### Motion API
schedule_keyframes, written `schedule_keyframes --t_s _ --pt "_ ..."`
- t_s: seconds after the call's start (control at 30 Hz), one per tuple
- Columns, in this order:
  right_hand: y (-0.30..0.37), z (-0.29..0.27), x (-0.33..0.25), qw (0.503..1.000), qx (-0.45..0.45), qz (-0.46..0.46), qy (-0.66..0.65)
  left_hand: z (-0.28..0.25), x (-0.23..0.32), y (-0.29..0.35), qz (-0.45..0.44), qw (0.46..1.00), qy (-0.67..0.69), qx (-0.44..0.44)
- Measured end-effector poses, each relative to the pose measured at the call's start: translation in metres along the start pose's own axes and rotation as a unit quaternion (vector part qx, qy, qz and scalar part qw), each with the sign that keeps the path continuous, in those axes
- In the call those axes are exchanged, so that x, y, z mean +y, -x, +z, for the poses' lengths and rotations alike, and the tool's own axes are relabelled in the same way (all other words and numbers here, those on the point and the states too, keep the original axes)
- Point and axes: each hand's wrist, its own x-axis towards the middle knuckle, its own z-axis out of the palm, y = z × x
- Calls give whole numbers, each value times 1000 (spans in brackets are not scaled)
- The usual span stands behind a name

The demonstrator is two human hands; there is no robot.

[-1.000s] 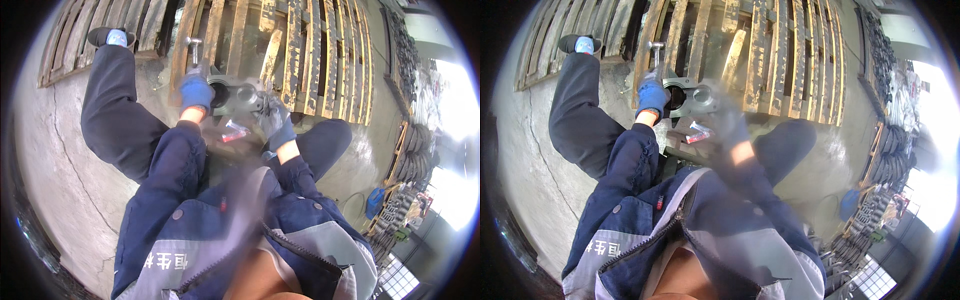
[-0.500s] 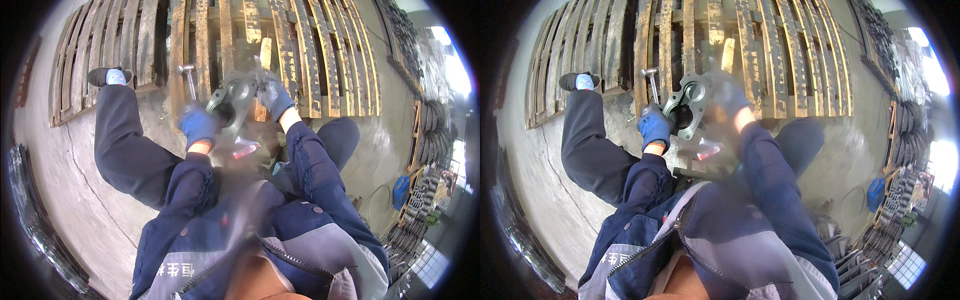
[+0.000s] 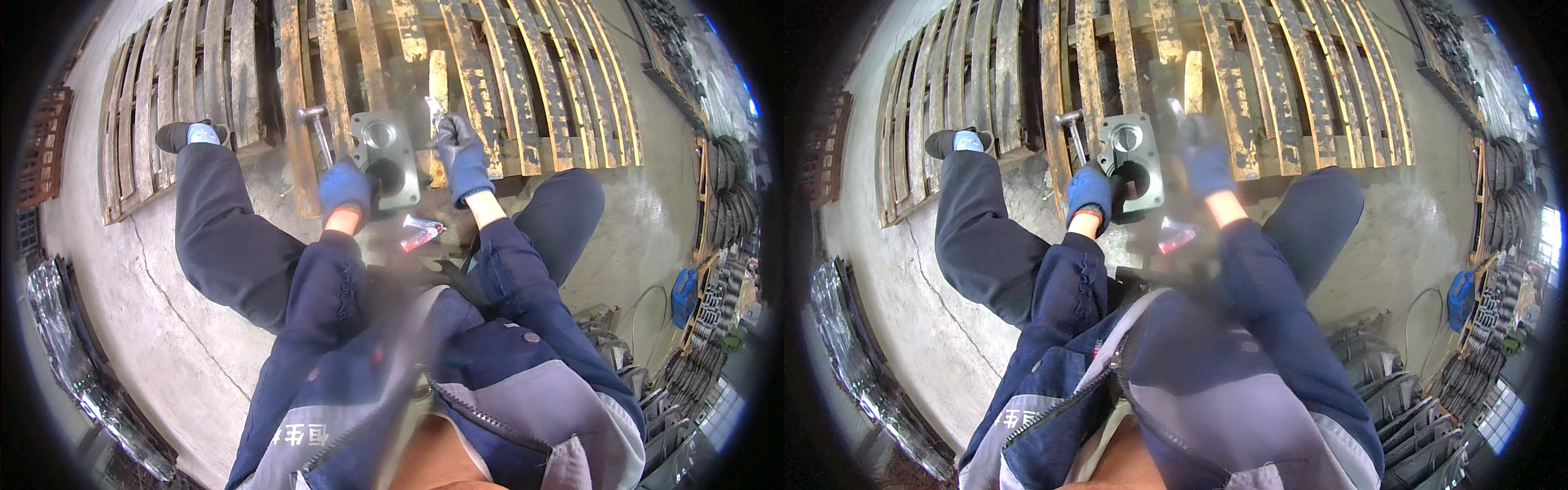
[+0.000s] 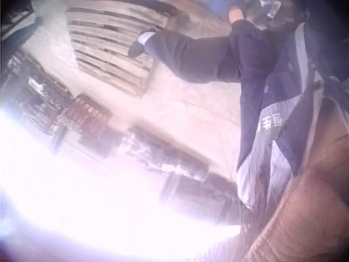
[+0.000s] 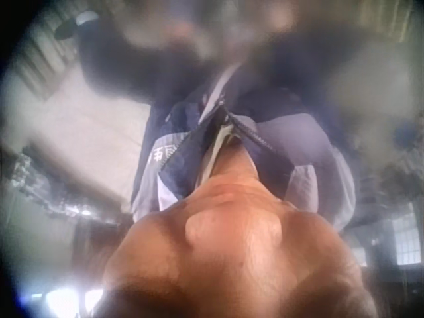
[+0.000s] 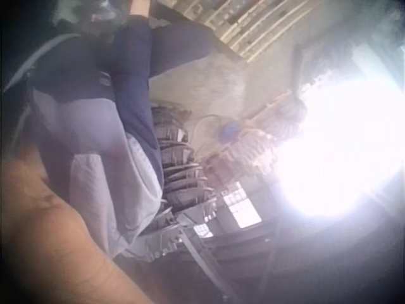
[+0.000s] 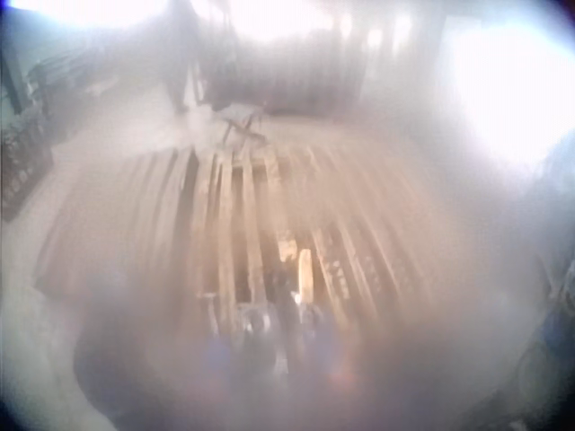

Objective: The person sits on the floor and cleans a metal part using a hammer and a cloth. They repeatedly strike and wipe the part, then place it on a table with other similar parts.

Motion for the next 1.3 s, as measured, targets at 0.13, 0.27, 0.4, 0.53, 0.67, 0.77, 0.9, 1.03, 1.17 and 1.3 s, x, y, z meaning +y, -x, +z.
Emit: schedule_keyframes --t_s 0.13,0.27,0.4,0.53,0.67,0.77,0.9,1.03,1.17,1.3 --pt "30 15 -34 946 24 -230 227 -1 4 2 -92 994 47 -34" --pt "29 46 -72 933 32 -218 284 -2 -4 -5 -115 990 67 -34" --pt "26 65 -90 891 -55 -149 426 5 -8 -10 -126 990 55 -37" --pt "19 73 -93 825 -105 -168 529 3 -3 -10 -113 991 69 -7" --pt "14 80 -93 810 -131 -142 554 -9 4 -8 -112 991 75 -24" --pt "14 84 -94 806 -137 -135 559 -14 6 -9 -126 987 96 -36" --pt "14 85 -97 807 -149 -131 556 -12 6 -10 -113 989 83 -36" --pt "14 85 -99 801 -133 -164 561 -10 7 -12 -116 990 78 -35" --pt "14 88 -103 794 -113 -200 562 -11 7 -12 -110 991 74 -35" --pt "13 91 -108 799 -132 -176 559 -9 7 -12 -115 990 76 -35"
